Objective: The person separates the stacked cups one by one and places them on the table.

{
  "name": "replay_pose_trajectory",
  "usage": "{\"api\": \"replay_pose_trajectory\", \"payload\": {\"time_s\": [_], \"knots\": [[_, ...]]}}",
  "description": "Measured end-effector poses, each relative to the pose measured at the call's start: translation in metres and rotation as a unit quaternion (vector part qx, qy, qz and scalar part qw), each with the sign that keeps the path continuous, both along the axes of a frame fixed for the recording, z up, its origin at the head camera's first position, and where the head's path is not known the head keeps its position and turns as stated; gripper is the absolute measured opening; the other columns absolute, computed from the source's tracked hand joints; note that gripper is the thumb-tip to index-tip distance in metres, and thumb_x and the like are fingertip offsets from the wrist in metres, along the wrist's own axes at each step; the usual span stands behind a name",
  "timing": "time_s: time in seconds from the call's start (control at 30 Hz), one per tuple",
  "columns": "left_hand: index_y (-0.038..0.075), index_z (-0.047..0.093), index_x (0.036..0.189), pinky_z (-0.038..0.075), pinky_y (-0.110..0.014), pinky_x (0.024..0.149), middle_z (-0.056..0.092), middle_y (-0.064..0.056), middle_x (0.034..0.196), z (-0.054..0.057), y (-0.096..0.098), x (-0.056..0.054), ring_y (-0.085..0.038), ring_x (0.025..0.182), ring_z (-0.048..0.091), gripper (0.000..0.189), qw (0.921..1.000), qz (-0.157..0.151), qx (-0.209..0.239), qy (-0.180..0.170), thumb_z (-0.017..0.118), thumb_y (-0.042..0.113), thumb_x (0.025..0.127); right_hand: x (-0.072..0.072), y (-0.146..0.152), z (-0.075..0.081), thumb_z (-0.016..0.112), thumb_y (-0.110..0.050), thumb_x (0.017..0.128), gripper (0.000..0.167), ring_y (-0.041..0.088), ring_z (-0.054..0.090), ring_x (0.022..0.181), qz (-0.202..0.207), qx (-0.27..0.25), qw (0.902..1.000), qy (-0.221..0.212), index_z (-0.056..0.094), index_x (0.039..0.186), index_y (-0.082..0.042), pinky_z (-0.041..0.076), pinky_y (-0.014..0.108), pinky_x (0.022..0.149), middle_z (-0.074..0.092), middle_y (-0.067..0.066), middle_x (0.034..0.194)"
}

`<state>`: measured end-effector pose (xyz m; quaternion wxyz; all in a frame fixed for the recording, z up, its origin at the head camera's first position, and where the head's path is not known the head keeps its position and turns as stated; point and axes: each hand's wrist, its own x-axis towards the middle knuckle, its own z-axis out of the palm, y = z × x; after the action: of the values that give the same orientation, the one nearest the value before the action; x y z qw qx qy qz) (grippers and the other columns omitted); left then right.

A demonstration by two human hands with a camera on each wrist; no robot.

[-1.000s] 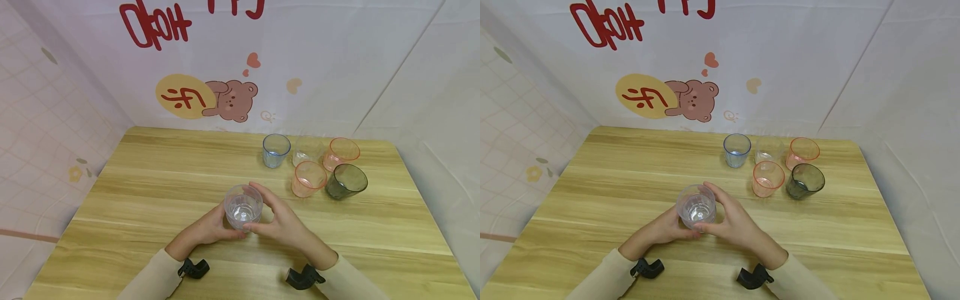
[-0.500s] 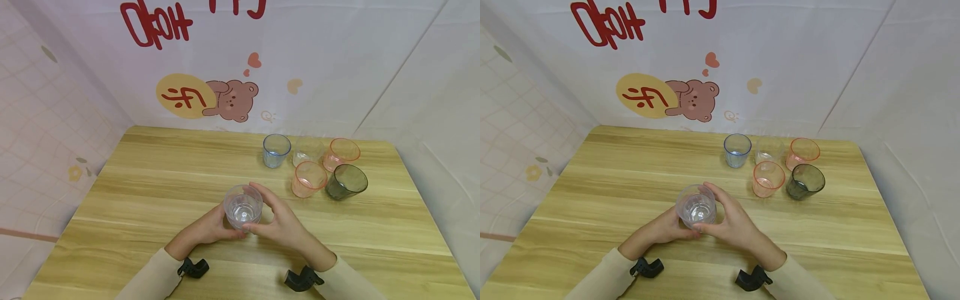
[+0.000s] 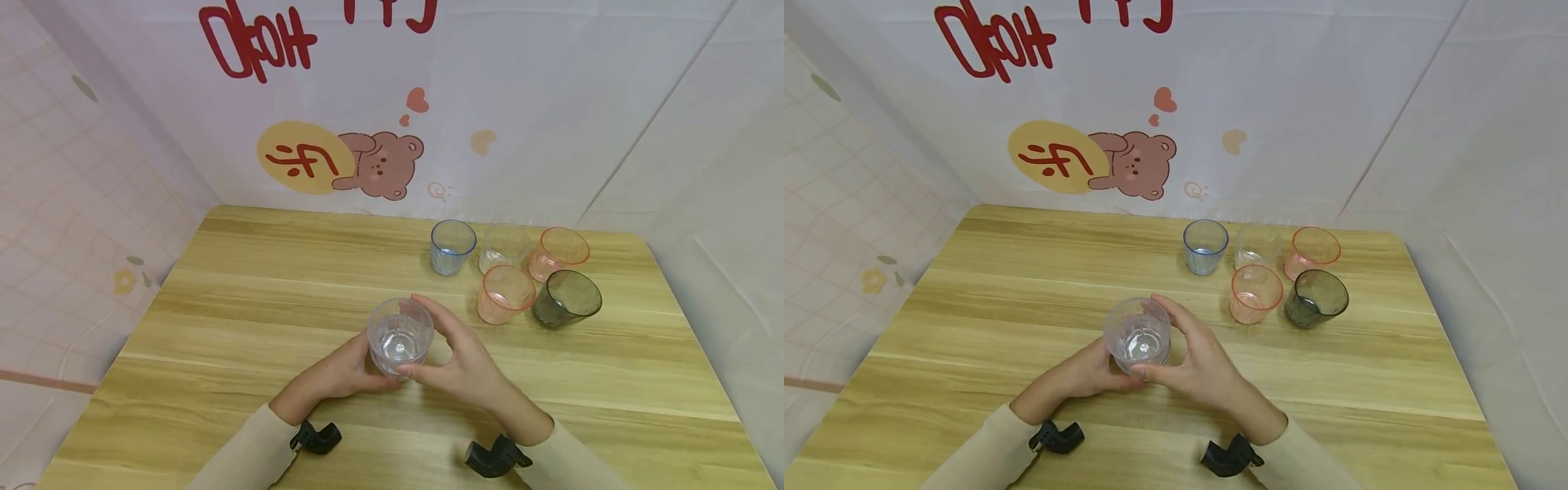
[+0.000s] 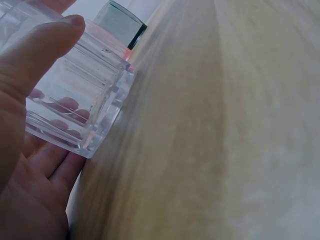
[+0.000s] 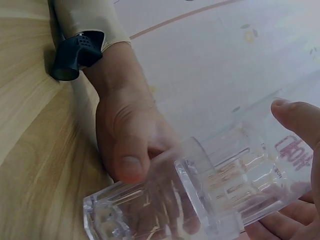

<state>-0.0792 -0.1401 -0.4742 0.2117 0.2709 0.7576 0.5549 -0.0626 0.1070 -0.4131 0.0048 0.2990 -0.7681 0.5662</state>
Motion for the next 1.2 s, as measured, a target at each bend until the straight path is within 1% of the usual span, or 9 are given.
{"api": "replay_pose_trajectory", "payload": {"time_s": [0.23,0.43,0.5,0.67,0.8,0.9,1.07,1.2], "knots": [[0.024,0.025,0.169,0.032,-0.061,0.130,0.051,-0.002,0.162,0.000,0.000,0.000,-0.027,0.152,0.048,0.104,0.9997,0.008,-0.016,0.014,0.092,0.026,0.088,0.000,0.003,0.010,0.094,0.002,0.079,0.097,0.016,0.057,0.146,0.011,-0.020,0.9995,0.022,0.043,0.161,-0.005,0.042,0.025,0.125,0.062,0.015,0.154],[0.029,0.023,0.170,0.031,-0.061,0.131,0.047,-0.002,0.166,0.001,0.000,0.001,-0.027,0.155,0.043,0.109,0.9993,0.014,-0.023,0.025,0.094,0.026,0.086,-0.003,0.008,0.019,0.093,0.007,0.075,0.101,0.016,0.059,0.145,0.017,-0.035,0.9980,0.050,0.041,0.161,-0.002,0.046,0.026,0.121,0.061,0.020,0.153],[0.029,0.023,0.170,0.031,-0.061,0.131,0.046,-0.003,0.167,0.001,0.000,0.001,-0.027,0.155,0.043,0.110,0.9993,0.015,-0.023,0.025,0.094,0.026,0.086,-0.004,0.009,0.022,0.093,0.009,0.074,0.102,0.015,0.058,0.145,0.016,-0.038,0.9977,0.054,0.040,0.161,-0.001,0.048,0.026,0.120,0.061,0.021,0.153],[0.022,0.030,0.166,0.034,-0.061,0.129,0.047,-0.007,0.165,0.001,0.000,0.002,-0.029,0.152,0.047,0.103,0.9989,0.020,-0.030,0.028,0.094,0.026,0.085,-0.005,0.015,0.031,0.091,0.014,0.074,0.104,0.015,0.057,0.146,0.016,-0.054,0.9974,0.046,0.038,0.163,0.001,0.048,0.026,0.119,0.058,0.026,0.155],[0.016,0.035,0.162,0.036,-0.060,0.128,0.050,-0.009,0.162,0.000,0.000,0.002,-0.030,0.150,0.049,0.097,0.9987,0.021,-0.036,0.031,0.094,0.024,0.085,-0.007,0.019,0.037,0.088,0.020,0.073,0.101,0.015,0.059,0.144,0.005,-0.071,0.9966,0.043,0.037,0.160,0.008,0.048,0.026,0.119,0.058,0.030,0.153],[0.015,0.036,0.161,0.036,-0.059,0.128,0.050,-0.008,0.163,0.000,0.000,0.002,-0.029,0.151,0.049,0.096,0.9986,0.020,-0.038,0.032,0.094,0.024,0.085,-0.008,0.023,0.040,0.086,0.023,0.072,0.101,0.015,0.059,0.143,-0.005,-0.082,0.9959,0.038,0.037,0.159,0.011,0.049,0.026,0.119,0.058,0.032,0.152],[0.016,0.037,0.162,0.036,-0.058,0.128,0.050,-0.006,0.163,-0.001,0.000,0.000,-0.027,0.151,0.049,0.097,0.9985,0.018,-0.039,0.034,0.094,0.026,0.085,-0.009,0.028,0.043,0.084,0.026,0.073,0.100,0.015,0.059,0.143,-0.022,-0.087,0.9957,0.024,0.038,0.160,0.008,0.049,0.025,0.118,0.056,0.035,0.151],[0.014,0.037,0.161,0.037,-0.058,0.128,0.051,-0.006,0.162,-0.001,0.000,0.001,-0.027,0.150,0.050,0.097,0.9986,0.019,-0.038,0.032,0.094,0.026,0.084,-0.012,0.031,0.041,0.083,0.026,0.073,0.097,0.015,0.060,0.143,-0.035,-0.100,0.9939,0.034,0.039,0.158,0.010,0.051,0.024,0.115,0.057,0.035,0.150]]}}
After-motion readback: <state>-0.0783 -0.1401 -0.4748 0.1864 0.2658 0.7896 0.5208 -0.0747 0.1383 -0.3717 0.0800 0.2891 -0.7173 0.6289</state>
